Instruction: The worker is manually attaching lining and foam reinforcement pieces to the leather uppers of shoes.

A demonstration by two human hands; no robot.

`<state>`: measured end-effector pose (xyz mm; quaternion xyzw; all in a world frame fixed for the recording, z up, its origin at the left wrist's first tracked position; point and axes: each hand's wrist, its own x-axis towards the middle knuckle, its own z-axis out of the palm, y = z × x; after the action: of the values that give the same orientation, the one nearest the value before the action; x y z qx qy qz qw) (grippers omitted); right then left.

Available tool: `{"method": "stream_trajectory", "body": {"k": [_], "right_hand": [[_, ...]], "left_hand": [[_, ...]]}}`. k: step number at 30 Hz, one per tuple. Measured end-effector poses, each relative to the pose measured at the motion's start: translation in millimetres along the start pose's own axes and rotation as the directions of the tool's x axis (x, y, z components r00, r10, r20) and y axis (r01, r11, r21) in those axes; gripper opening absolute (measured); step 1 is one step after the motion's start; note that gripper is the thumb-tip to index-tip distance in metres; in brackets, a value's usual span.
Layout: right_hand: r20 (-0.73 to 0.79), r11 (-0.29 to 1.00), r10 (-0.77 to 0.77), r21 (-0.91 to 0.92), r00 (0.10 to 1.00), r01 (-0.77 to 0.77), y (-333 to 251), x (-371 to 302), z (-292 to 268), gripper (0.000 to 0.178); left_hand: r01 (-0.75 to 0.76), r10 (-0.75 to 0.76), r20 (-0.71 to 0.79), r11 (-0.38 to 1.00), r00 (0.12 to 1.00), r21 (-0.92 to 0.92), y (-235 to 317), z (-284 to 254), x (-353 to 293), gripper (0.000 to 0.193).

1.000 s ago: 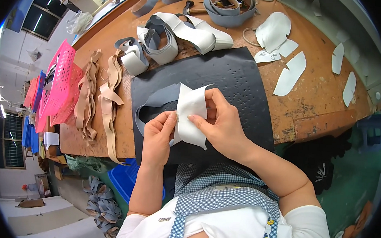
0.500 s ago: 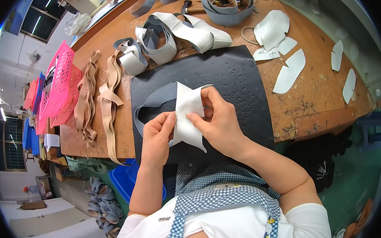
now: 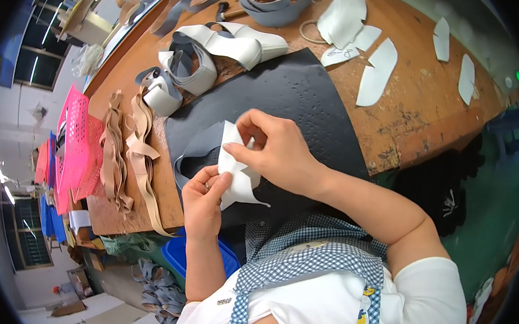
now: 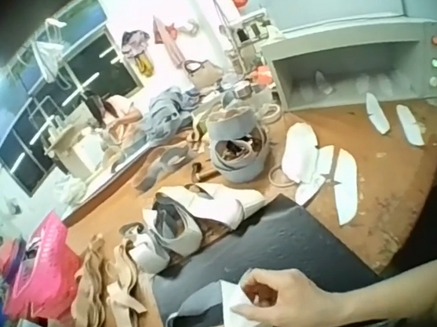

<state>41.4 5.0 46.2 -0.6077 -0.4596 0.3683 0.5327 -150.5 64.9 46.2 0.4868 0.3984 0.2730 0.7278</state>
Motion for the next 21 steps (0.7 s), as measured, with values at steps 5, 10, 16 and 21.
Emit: {"method": "stream_trajectory", "body": {"k": [5, 10, 16, 21], "right_hand": [[-0.05, 0.958, 0.022, 0.285, 0.999, -0.006, 6, 3, 3, 0.023], [-0.099, 0.957, -0.002, 0.288, 0.995, 0.03, 10, -2, 7, 0.021], [-0.081, 0.97, 0.018, 0.243, 0.997, 0.002, 15, -2, 11, 0.021], [-0.044, 0.956, 0.04, 0.291, 0.998, -0.025, 14, -9, 18, 0.023]], "left_hand": [[-0.009, 0.01, 0.0, 0.998, 1.0, 0.056, -1, -6, -1, 0.025], [-0.048, 0.05, -0.039, 0.997, 0.998, 0.062, -1, -7, 0, 0.027], [-0.016, 0.017, 0.009, 0.999, 1.0, -0.05, 3, -5, 1, 0.031], [-0.014, 0.015, -0.004, 0.997, 1.0, 0.079, 2, 5, 1, 0.028]]}}
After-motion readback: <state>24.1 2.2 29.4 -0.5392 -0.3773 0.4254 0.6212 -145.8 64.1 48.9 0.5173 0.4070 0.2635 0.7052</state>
